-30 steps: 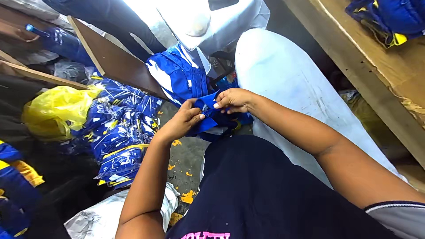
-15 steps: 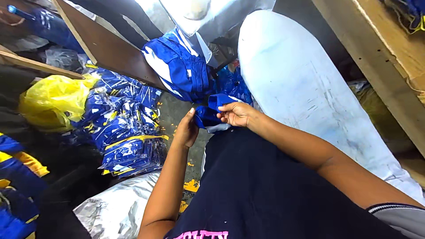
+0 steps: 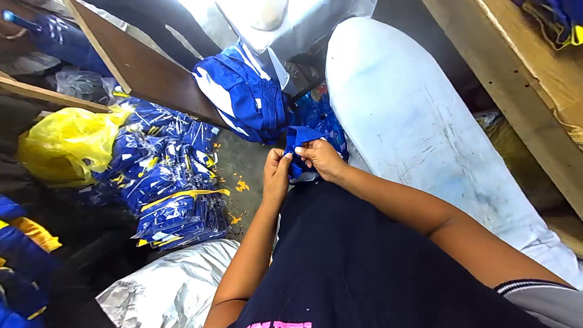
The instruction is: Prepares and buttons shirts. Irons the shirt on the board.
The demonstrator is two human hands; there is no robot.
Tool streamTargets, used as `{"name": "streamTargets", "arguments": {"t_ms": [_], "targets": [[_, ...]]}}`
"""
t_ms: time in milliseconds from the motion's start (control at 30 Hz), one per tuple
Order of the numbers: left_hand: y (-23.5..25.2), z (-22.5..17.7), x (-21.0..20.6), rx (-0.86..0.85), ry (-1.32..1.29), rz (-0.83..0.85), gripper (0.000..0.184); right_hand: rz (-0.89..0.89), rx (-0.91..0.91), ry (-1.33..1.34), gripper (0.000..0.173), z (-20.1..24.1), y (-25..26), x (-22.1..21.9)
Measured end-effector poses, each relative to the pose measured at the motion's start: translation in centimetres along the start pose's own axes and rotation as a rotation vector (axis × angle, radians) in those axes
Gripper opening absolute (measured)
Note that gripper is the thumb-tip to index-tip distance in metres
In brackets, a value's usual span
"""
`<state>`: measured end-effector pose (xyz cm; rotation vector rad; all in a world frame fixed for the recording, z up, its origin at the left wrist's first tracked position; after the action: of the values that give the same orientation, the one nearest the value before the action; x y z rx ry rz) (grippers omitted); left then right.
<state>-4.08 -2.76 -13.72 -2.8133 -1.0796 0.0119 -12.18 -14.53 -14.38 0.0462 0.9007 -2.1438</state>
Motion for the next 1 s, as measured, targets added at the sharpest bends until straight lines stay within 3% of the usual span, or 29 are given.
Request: {"name": "streamTargets", "arguments": {"t_ms": [333,700,767,867,933,1000], "targets": [[0.3,1.4,-0.7,-0.183,0.288,-0.004,0.020,0.073,-0.211,0.366,0.011,-0.1,-0.3,-0.2],[0.6,1.2,-0.1,-0.201,0.511,-0.019,0.023,0.114,-0.295,0.450,0.012,-0.4,-0.1,-0.1],[0.7,1.1,-0.2,-0.165,0.514,-0.024,0.024,0.064,-0.218,0.328,0.010,-0.5,0.0,-0.2],[0.8,1.1,-0.2,0.017,0.363,-0.024,0.023,-0.097,0.127,-0.144,0.007,-0.5,-0.6,-0.4],[1.0,1.5,-0.2,0.139,0.186,-0.009,0.020,-0.115,0.399,-0.422,0.013,-0.7,-1.1,0.0],[1.3,1.7,-0.3,0.221,-0.014,0.008,0.016,-0.096,0.481,-0.567,0.021,-0.3,-1.5,0.1]]}}
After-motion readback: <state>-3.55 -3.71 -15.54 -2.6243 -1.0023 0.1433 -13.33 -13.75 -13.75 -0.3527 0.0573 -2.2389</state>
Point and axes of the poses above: each hand's wrist, its own y-axis towards the middle knuckle, its own x-axis out of the back of the hand, z = x × y, the point moved 1 cm from there along y, towards the middle knuckle, and after that the axes turned 6 degrees about -x, right-handed, at the moved point
